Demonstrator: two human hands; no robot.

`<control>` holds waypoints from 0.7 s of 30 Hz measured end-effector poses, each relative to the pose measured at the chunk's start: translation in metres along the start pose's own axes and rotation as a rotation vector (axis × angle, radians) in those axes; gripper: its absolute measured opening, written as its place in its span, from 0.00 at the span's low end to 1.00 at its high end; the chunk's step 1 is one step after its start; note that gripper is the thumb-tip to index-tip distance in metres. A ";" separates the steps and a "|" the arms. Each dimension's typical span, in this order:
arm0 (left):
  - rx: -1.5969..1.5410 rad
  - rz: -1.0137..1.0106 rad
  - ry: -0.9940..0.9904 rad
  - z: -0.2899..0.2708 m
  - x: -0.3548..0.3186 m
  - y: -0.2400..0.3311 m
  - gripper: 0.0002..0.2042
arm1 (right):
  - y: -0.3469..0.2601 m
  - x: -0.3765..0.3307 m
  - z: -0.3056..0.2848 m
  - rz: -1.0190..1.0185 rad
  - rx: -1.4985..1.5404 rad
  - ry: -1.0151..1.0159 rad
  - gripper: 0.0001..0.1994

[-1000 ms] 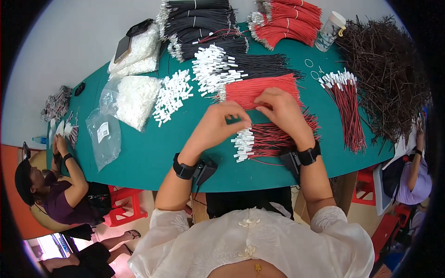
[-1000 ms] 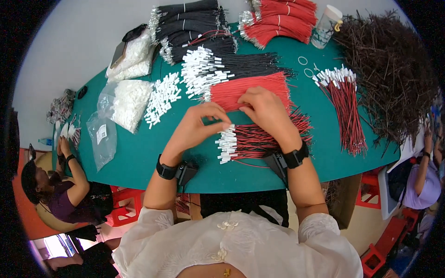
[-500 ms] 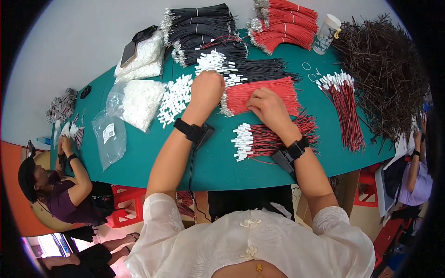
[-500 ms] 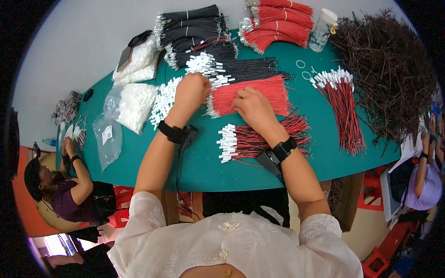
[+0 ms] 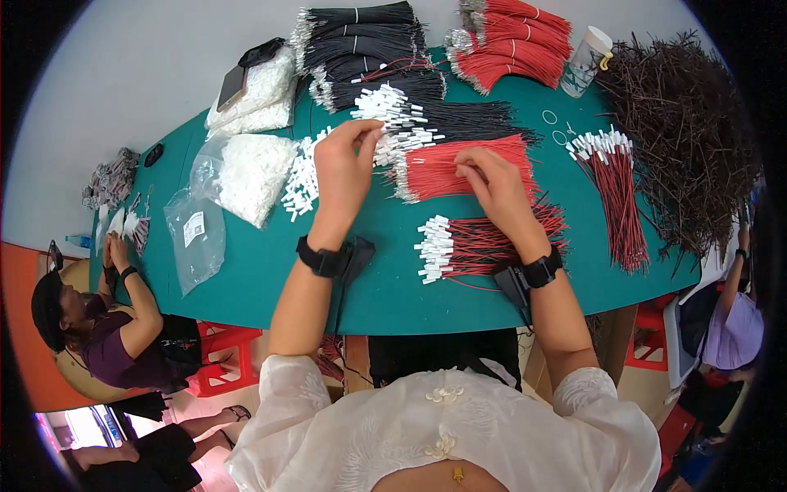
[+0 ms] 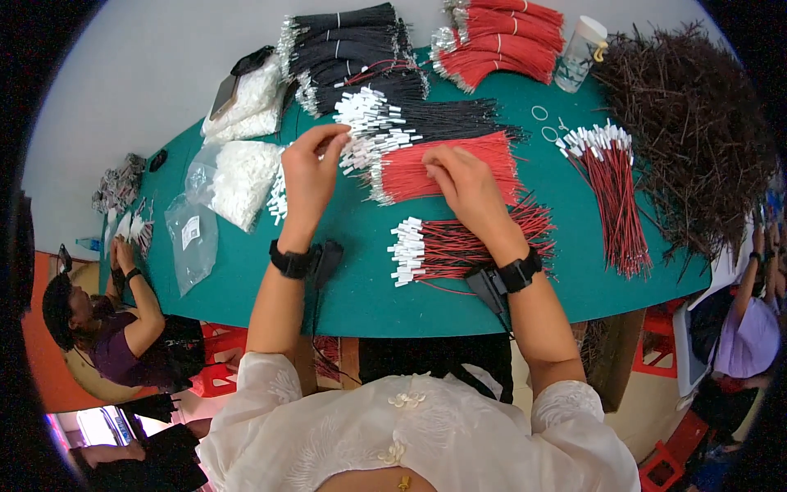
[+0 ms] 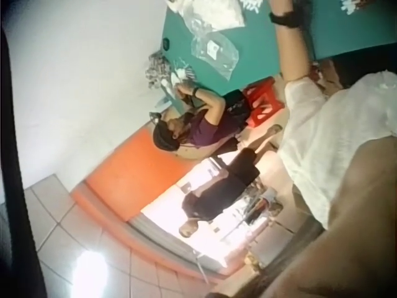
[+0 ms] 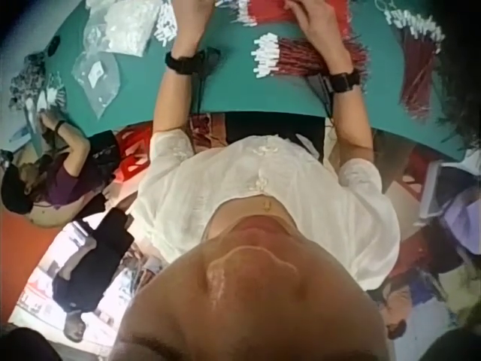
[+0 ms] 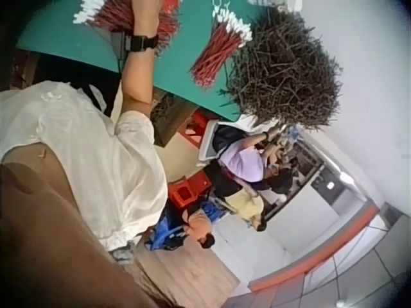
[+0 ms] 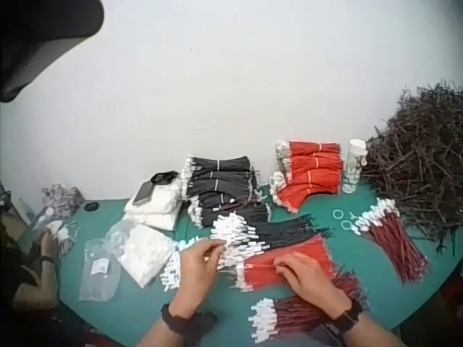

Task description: Assembling and organizing electronic wire bundles by grouping cables and connectors.

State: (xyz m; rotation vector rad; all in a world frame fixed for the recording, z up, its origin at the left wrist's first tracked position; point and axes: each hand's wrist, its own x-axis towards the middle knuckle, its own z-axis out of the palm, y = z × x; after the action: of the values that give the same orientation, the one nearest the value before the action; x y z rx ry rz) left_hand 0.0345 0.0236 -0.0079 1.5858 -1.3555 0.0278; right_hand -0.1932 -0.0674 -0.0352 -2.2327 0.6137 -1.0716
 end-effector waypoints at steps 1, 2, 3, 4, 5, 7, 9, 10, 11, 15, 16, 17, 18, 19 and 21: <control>-0.001 -0.002 0.001 -0.001 -0.006 0.003 0.07 | -0.002 0.001 -0.005 -0.014 -0.014 0.014 0.07; -0.234 -0.158 -0.049 0.000 -0.013 0.007 0.07 | -0.002 0.001 -0.008 -0.027 -0.028 0.028 0.07; -0.467 -0.314 -0.100 0.001 -0.019 0.010 0.08 | 0.001 0.001 -0.009 -0.027 -0.028 0.025 0.07; -0.700 -0.469 -0.150 0.002 -0.024 0.012 0.09 | 0.006 0.001 -0.010 -0.092 -0.076 0.026 0.07; -0.702 -0.471 -0.149 0.004 -0.027 0.013 0.09 | 0.010 0.001 -0.012 -0.157 -0.125 0.028 0.07; -0.857 -0.579 -0.138 0.008 -0.035 0.009 0.10 | 0.013 0.001 -0.010 -0.220 -0.174 0.024 0.07; -0.940 -0.636 -0.131 0.011 -0.041 0.007 0.10 | 0.013 0.002 -0.008 -0.233 -0.179 0.030 0.06; -0.977 -0.657 -0.137 0.012 -0.044 0.007 0.10 | 0.013 0.002 -0.008 -0.240 -0.181 0.034 0.06; -1.014 -0.678 -0.139 0.012 -0.046 0.006 0.10 | 0.011 0.003 -0.008 -0.242 -0.181 0.028 0.06; -1.022 -0.705 -0.175 0.009 -0.050 0.005 0.10 | -0.013 -0.001 -0.015 0.083 0.133 -0.029 0.06; -1.010 -0.706 -0.201 0.009 -0.050 0.006 0.10 | -0.018 -0.001 -0.016 0.078 0.155 -0.029 0.06; -1.013 -0.710 -0.198 0.010 -0.050 0.008 0.10 | -0.023 -0.001 -0.017 0.073 0.178 -0.029 0.06; -1.005 -0.699 -0.231 0.010 -0.050 0.010 0.10 | -0.027 0.000 -0.018 0.069 0.200 -0.027 0.06; -0.998 -0.687 -0.264 0.010 -0.051 0.012 0.10 | -0.030 0.001 -0.020 0.071 0.198 -0.031 0.06; -0.992 -0.675 -0.298 0.011 -0.053 0.013 0.10 | -0.036 0.003 -0.023 -0.057 0.081 -0.063 0.06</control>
State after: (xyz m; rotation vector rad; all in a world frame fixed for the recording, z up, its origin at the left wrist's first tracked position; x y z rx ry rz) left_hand -0.0010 0.0566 -0.0356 1.0950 -0.7418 -1.1466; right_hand -0.2049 -0.0499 0.0027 -2.2163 0.4743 -1.0319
